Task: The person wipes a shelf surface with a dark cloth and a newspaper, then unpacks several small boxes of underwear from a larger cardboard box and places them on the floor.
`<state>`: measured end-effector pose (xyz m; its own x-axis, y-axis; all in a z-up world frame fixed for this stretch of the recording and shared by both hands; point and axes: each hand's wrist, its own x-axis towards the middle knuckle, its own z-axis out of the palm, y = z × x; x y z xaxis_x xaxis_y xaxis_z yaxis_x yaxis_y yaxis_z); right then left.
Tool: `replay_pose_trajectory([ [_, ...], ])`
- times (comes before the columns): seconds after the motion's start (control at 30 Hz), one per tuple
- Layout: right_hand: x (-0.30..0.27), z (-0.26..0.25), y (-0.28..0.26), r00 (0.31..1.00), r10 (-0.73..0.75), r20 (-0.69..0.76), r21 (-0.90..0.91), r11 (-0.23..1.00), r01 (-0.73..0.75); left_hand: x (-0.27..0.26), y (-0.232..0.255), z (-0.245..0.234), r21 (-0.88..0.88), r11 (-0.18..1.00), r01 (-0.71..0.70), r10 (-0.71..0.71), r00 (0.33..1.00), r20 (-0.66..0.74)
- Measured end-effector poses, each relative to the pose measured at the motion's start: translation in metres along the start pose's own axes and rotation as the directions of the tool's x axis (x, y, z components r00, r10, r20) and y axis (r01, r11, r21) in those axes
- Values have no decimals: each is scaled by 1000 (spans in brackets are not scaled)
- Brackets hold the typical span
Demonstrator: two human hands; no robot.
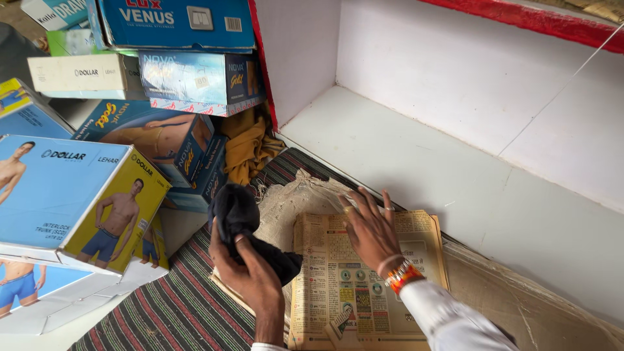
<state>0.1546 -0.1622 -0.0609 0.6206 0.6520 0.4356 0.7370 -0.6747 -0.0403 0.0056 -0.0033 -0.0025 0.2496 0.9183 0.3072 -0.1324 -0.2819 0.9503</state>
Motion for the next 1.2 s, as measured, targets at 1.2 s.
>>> replay_pose_trajectory([
  [1.2,-106,-28,53,512,830,220,501,354,-790,-31,-12,-25,125,990,-57,43,993,114],
])
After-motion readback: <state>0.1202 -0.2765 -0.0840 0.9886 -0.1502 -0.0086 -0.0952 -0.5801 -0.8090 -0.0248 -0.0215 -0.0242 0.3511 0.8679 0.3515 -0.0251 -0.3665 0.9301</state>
